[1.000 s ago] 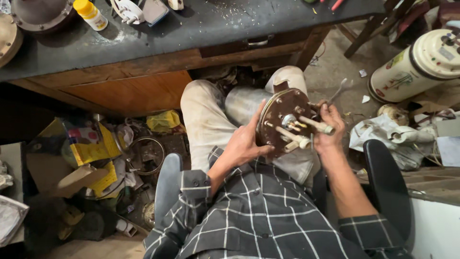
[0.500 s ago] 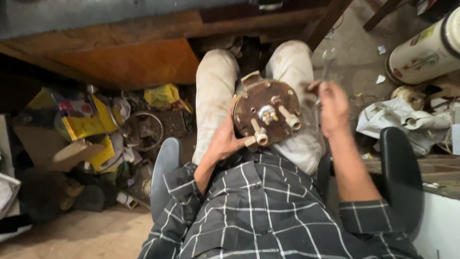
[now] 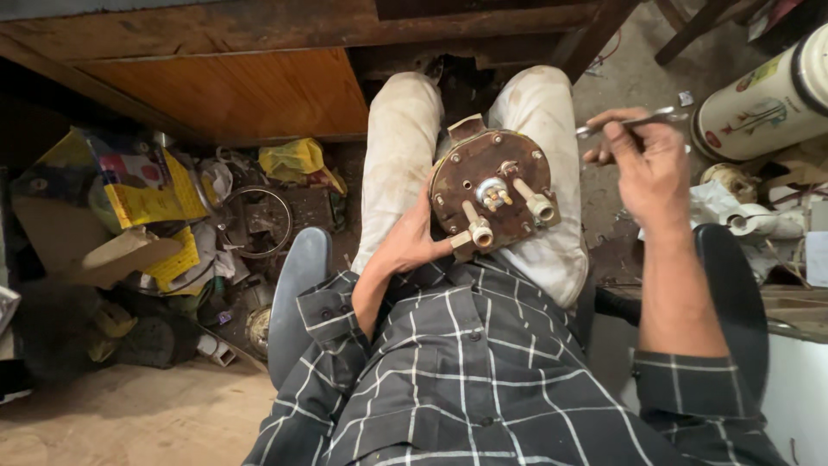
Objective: The person holds a circular electrical component on their lap and uses a wrench to tighten multiple bolts around its perimeter. They then use pliers to adjust a small tab on the component's edge. The task is performed in a cluttered workshop with tools and parts visible on the workbench.
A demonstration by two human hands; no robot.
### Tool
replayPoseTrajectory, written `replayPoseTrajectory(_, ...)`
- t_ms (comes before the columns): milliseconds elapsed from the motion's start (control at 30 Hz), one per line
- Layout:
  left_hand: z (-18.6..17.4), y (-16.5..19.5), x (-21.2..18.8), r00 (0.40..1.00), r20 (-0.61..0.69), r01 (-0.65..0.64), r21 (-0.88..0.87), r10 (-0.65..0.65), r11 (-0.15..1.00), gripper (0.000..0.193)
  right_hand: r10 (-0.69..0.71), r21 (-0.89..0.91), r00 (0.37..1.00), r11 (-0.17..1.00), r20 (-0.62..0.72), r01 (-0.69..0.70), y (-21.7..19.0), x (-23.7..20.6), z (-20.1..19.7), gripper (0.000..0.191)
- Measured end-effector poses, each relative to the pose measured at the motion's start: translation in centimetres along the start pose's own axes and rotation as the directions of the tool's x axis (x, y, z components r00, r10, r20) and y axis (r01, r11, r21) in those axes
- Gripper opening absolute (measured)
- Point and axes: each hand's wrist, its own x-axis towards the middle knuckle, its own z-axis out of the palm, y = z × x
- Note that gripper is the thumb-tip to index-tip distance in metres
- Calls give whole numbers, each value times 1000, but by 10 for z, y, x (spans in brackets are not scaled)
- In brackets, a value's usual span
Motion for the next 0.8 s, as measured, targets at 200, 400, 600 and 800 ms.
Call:
replayPoseTrajectory(200, -13, -17, 2, 998, 70, -3, -82, 9, 997, 101, 94, 315, 965, 934, 246, -171, -29, 4, -9, 37)
replayPoseTrajectory(400, -6, -4, 5, 1000, -1, 15, 52, -15, 999, 99, -92, 658, 924, 728, 371, -192, -45, 14, 13, 39)
replayPoseTrajectory(600, -2, -6, 4, 995, -74, -57, 89, 63, 994, 97, -58, -195, 803, 957, 593, 213, -54, 58, 45, 25)
replayPoseTrajectory(800, 0, -15, 2, 997, -79, 3, 124, 7, 992, 100, -227, -406, 518, 401, 825, 821, -77, 87, 78, 22)
